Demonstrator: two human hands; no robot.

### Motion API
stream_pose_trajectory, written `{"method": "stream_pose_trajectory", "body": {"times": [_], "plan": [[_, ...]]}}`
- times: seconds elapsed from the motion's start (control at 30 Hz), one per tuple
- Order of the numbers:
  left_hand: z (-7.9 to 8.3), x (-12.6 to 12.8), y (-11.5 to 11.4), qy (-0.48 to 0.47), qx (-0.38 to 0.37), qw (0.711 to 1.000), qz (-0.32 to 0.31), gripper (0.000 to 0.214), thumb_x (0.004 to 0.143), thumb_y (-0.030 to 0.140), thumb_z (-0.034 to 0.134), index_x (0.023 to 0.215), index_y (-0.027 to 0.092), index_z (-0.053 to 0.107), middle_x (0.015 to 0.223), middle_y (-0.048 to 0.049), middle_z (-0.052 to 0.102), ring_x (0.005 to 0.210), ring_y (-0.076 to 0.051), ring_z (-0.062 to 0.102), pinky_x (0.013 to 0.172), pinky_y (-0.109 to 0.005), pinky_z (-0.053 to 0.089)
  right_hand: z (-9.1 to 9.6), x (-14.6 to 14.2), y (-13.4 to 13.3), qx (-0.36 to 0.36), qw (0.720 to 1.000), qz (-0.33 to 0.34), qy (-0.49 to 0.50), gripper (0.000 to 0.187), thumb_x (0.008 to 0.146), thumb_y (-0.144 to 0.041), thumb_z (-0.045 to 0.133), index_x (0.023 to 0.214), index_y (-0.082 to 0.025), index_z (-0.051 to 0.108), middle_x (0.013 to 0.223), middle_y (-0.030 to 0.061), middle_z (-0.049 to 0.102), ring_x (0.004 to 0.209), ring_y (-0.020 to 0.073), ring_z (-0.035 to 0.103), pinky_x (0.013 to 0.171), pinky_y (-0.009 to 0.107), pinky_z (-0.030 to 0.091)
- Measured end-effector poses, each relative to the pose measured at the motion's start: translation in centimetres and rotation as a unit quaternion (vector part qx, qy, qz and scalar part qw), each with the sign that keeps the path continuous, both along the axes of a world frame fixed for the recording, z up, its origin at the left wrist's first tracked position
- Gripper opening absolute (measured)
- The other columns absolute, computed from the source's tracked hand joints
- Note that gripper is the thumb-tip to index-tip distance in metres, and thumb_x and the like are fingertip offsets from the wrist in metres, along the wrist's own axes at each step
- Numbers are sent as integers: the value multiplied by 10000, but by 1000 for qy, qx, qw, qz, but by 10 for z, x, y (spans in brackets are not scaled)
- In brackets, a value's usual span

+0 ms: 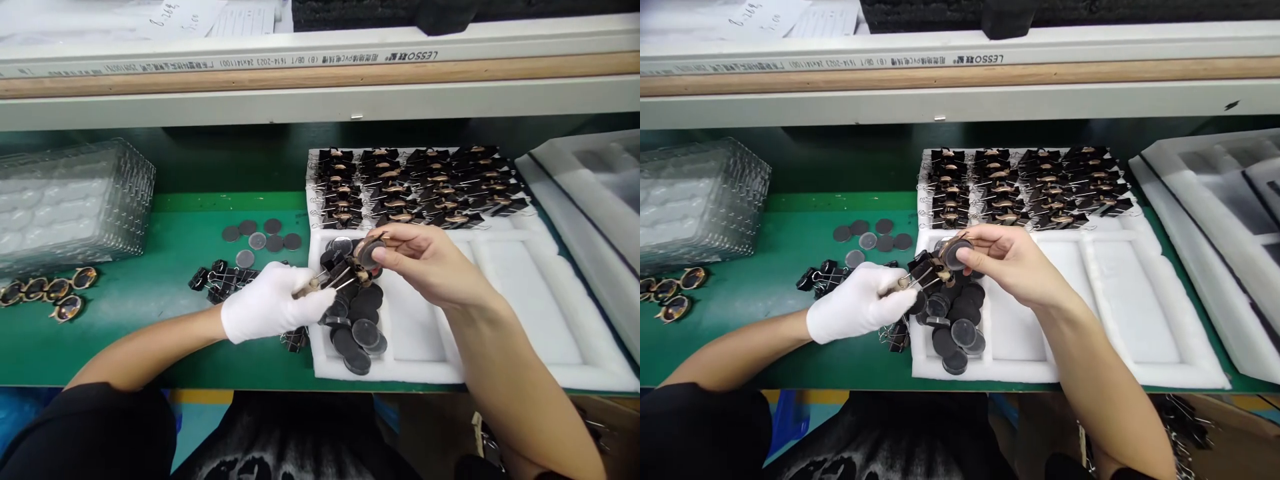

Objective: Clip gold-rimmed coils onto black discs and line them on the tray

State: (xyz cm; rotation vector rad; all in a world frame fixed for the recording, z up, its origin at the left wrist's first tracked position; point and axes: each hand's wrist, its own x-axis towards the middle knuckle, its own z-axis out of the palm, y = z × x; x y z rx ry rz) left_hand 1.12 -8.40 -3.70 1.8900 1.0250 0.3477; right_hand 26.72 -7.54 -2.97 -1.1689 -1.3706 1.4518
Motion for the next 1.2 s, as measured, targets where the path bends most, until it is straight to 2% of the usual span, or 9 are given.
{"method": "stream_pose_trajectory", "body": {"times": [0.17,0.4,0.53,0.67,0.77,0.87,0.97,1.07,1.2], "plan": [[5,0,-1,29,63,997,-23,506,942,490,569,620,192,317,522,78,294,493,-55,286,481,-215,277,2,-5,-4,30,998,49,-39,215,840,-422,836,936,-231,820,901,58,789,767,205,730,695,323,630],[13,2,6,47,74,995,-43,476,935,490,575,621,201,364,503,77,376,468,-64,351,480,-228,302,1,-8,-8,43,997,40,-47,189,849,-407,826,922,-234,807,887,53,772,752,195,711,673,309,619],[36,-20,23,70,96,986,-116,358,982,466,513,754,198,578,579,50,553,513,-94,490,533,-242,356,-2,-12,-14,-6,997,-44,67,190,779,-415,888,888,-284,804,866,15,724,715,161,659,631,282,583],[54,-65,42,246,231,940,-39,476,1021,523,409,782,198,661,582,10,566,526,-134,516,561,-275,319,-1,-10,-13,-128,949,-161,240,272,640,-438,962,752,-291,763,813,-11,666,801,181,651,717,331,605],[45,-95,43,403,272,874,-17,475,979,605,481,825,208,692,556,8,552,509,-158,512,548,-281,252,0,-6,-7,-159,906,-221,325,238,694,-395,929,704,-284,719,810,12,673,885,225,669,774,396,600],[27,-108,37,429,283,852,-97,389,949,584,576,1047,237,721,821,-30,700,628,-171,602,594,-280,286,-2,-7,-4,-175,887,-245,350,199,797,-371,865,712,-283,708,839,33,689,908,229,685,777,402,582],[13,-107,31,420,333,824,-187,348,953,516,624,1178,264,706,961,-65,706,723,-188,631,645,-297,304,-4,-12,-6,-203,895,-230,323,203,854,-397,821,731,-273,716,905,37,703,885,204,688,778,381,588],[9,-101,29,404,384,797,-231,235,1021,376,548,1049,233,732,868,-65,693,748,-197,627,661,-316,295,-3,-17,-11,-218,907,-202,298,178,860,-414,783,782,-259,745,988,77,703,909,236,690,819,409,614],[9,-99,32,396,444,788,-161,254,1023,192,499,939,194,739,746,-64,691,702,-190,623,655,-334,298,1,-22,-18,-186,929,-154,282,175,813,-405,731,887,-251,771,1020,98,690,907,267,681,794,427,639]]}}
